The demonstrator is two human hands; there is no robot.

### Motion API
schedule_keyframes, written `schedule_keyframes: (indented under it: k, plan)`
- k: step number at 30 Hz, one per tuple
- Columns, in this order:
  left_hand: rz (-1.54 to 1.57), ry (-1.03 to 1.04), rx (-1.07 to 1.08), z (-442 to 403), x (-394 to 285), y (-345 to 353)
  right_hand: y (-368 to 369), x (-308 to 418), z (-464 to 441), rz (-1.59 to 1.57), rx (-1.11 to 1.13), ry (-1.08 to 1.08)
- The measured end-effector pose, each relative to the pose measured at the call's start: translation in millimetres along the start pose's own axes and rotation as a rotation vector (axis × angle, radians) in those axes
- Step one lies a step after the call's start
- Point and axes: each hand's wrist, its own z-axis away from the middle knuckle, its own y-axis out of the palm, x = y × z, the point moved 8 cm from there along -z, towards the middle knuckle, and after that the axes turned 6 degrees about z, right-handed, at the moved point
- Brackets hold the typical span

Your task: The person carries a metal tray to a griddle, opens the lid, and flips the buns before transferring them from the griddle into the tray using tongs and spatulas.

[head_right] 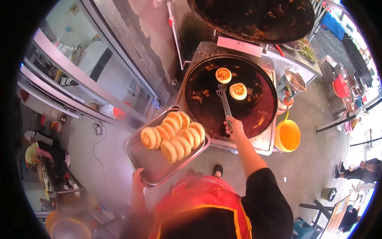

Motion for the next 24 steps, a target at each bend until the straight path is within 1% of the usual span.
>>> schedule_keyframes:
  k: [1,4,8,9,13,14,16,17,18,19,21,24]
  plan:
    - [-0.009,0.009,-0.011,1,-2,1,5,-2,-28,-0.121,0.022,0.0]
    - [-0.042,-0.04,-0.13,1,0,-6,30,13,-76,-0.191,0.035,-0.045]
    - [-0.001,-0.052,-0.117,-2,3,-10,46,33,-98,-0.194,0.001,-0.088]
    - [0.003,-0.042,-0.113,0,3,-10,41,36,-96,-0.154,-0.024,-0.137]
    - [-0.038,0.05,-0.066,12,-8,8,26,45,-34,0.04,0.025,-0.212]
    - [-0.109,0.057,-0.106,14,-11,9,22,45,-12,0.092,0.055,-0.199]
    - [-0.203,0.034,-0.186,24,-15,12,16,37,28,0.176,0.222,-0.193]
    - [-0.227,0.021,-0.209,29,-19,12,15,34,56,0.241,0.217,-0.17]
    - [-0.137,0.02,-0.15,13,-7,-1,16,30,82,0.303,0.216,-0.155]
    - [-0.047,0.031,-0.077,-5,2,-12,18,21,101,0.376,0.296,-0.125]
    - [-0.028,0.056,-0.058,0,-2,-3,20,5,136,0.514,0.448,-0.098]
    - [-0.031,0.025,-0.033,3,-2,0,26,-25,170,0.777,0.517,-0.001]
